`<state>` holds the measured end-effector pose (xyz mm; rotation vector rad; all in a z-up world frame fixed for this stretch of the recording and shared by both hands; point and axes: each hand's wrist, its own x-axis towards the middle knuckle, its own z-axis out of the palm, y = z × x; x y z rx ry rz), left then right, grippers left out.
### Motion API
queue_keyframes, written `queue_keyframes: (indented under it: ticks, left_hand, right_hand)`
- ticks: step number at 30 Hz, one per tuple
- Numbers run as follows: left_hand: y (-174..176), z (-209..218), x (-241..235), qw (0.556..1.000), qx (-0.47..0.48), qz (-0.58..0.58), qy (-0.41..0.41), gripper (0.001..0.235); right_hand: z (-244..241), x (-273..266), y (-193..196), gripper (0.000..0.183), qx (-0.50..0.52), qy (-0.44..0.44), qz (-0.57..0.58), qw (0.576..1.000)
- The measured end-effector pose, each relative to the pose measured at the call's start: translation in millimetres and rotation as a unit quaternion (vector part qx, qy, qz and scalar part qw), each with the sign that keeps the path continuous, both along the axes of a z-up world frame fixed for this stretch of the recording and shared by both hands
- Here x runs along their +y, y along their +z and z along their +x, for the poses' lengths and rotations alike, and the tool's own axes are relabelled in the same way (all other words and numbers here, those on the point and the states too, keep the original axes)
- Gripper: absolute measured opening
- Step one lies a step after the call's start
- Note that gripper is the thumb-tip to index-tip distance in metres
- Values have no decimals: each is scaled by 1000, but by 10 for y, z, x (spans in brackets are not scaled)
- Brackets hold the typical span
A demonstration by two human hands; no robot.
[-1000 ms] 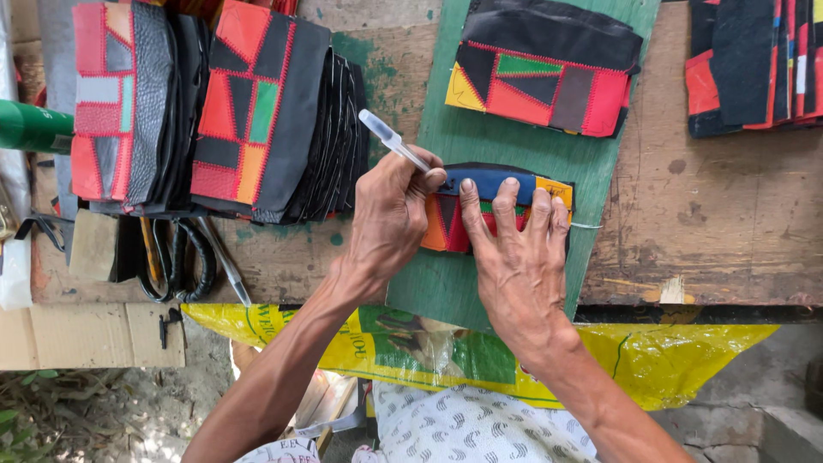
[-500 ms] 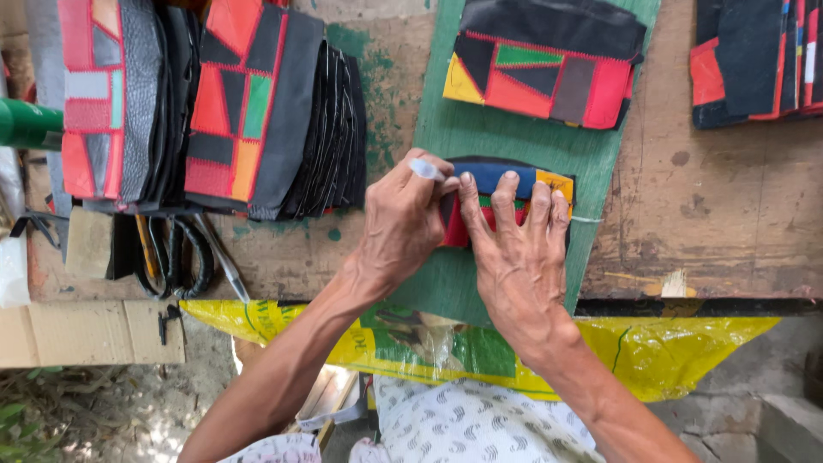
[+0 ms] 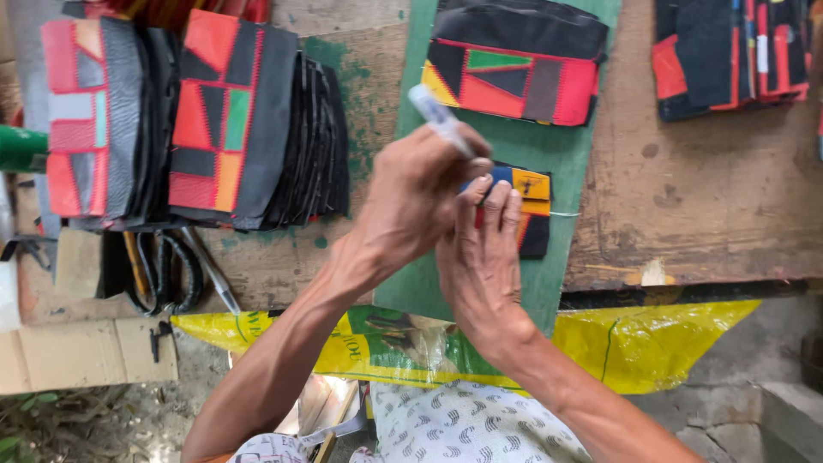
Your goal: The person marks colorful patchwork pouches with a white pen using a blue plastic template as a guide. They repeatedly pick up a pouch, place the template, mark specific spots, and set the pouch aside on a green board.
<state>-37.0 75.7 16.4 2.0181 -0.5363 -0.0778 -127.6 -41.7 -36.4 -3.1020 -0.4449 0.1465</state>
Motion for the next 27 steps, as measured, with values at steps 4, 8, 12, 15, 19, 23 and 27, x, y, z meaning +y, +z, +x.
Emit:
queue_keyframes:
  ticks: [4, 8, 12, 15, 19, 23, 27]
  left_hand:
    - [-149, 177, -374, 994, 51, -42, -82, 13]
    - [-272, 191, -462, 993, 46, 6, -105, 11]
    - [-316, 179, -436, 993, 50, -5, -107, 11]
    - [-349, 181, -461, 993, 32, 25, -114, 11]
    - [-358, 205, -508, 990, -10, 48, -130, 18]
    - [-302, 202, -537, 980, -68, 85, -169, 25]
    - [-257, 223, -576, 972, -100, 117, -179, 23]
  right_hand:
    - [68, 77, -144, 65, 44, 1, -29, 999]
    - [22, 89, -164, 66, 63, -15, -67, 996]
    - [35, 75, -138, 65, 65, 4, -72, 995]
    - [13, 70, -179, 63, 82, 1, -58, 995]
    - [-57, 47, -328, 59, 97, 3, -48, 994]
    - [-139, 13, -446, 57, 37, -5, 3, 999]
    - [-124, 15, -406, 54, 19, -3, 21, 1000]
